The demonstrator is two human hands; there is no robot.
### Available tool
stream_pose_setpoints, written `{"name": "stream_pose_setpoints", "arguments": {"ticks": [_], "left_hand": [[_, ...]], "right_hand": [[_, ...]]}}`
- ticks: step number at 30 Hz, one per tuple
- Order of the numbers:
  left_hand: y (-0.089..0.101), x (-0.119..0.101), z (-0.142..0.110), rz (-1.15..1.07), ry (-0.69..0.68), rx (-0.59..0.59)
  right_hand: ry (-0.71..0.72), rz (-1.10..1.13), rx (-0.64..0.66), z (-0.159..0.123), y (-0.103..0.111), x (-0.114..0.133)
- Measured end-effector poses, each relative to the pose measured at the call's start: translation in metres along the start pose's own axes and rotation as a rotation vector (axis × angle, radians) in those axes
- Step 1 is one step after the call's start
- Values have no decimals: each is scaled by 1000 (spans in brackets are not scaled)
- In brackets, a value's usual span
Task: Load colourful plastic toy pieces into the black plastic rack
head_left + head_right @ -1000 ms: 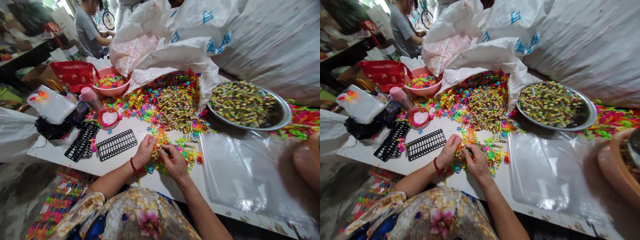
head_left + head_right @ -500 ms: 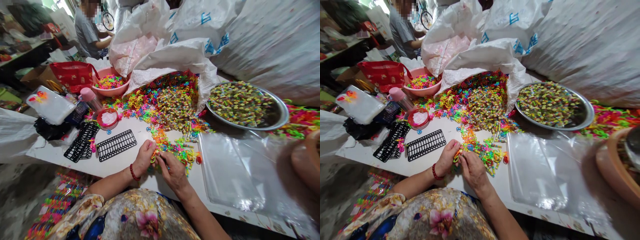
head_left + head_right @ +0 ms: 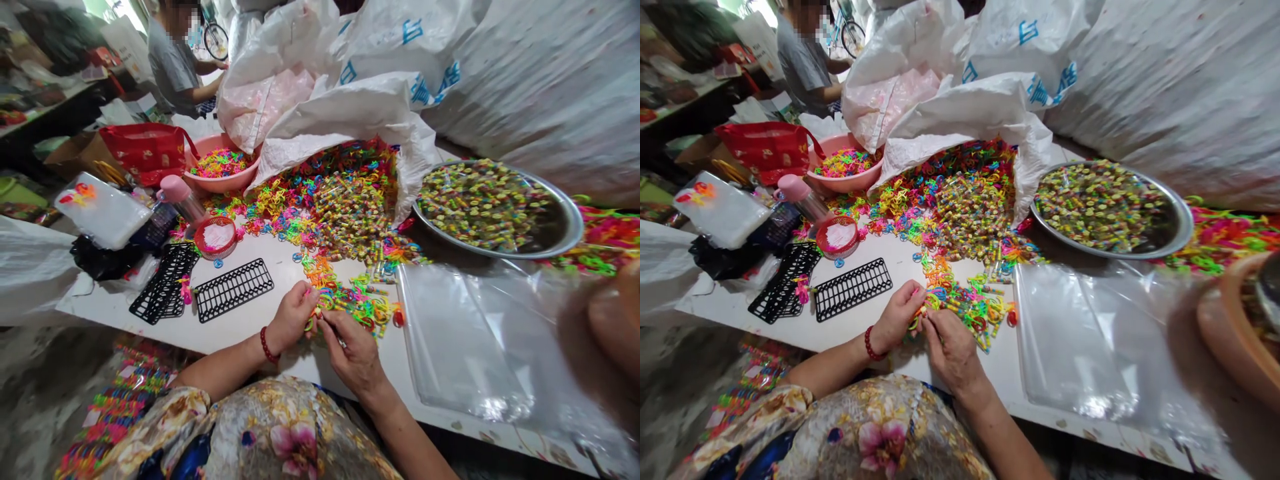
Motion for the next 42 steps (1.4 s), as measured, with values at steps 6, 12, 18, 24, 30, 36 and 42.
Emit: {"name": "stream_pose_setpoints", "arguments": {"ticks": [6,12,18,24,30,36,42], "left_hand": [[-5,6,1,45,15,44],[12,-20,21,416,-203,-22],[46,-24,85,979,-336,-238],[45,-2,116,1060,-306,-219],[77,-5,113,810,-213,-391],[97,-11,94,347,-100,-316],[84,-11,61,-51,-50,-174]], "right_hand": [[36,-84,-8,-4,-3,8],[-70,-201,-47,-11,35,-18],[-192,-595,-37,-6,79,-111],[-372,-888,176,48,61,-190],[-488,-960,332,81,42,-204],[-633,-652,157,78,50,-207],[-763,334,-226,56,44,-158]]}}
Point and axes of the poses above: each hand's wrist, its own z-axis towards the middle knuckle, its own y-axis out of the back of the hand, x = y × z, the point moved 4 cm from there along z, towards the middle knuckle, and after that the axes turned 7 degrees about y, right-handed, at the moved point
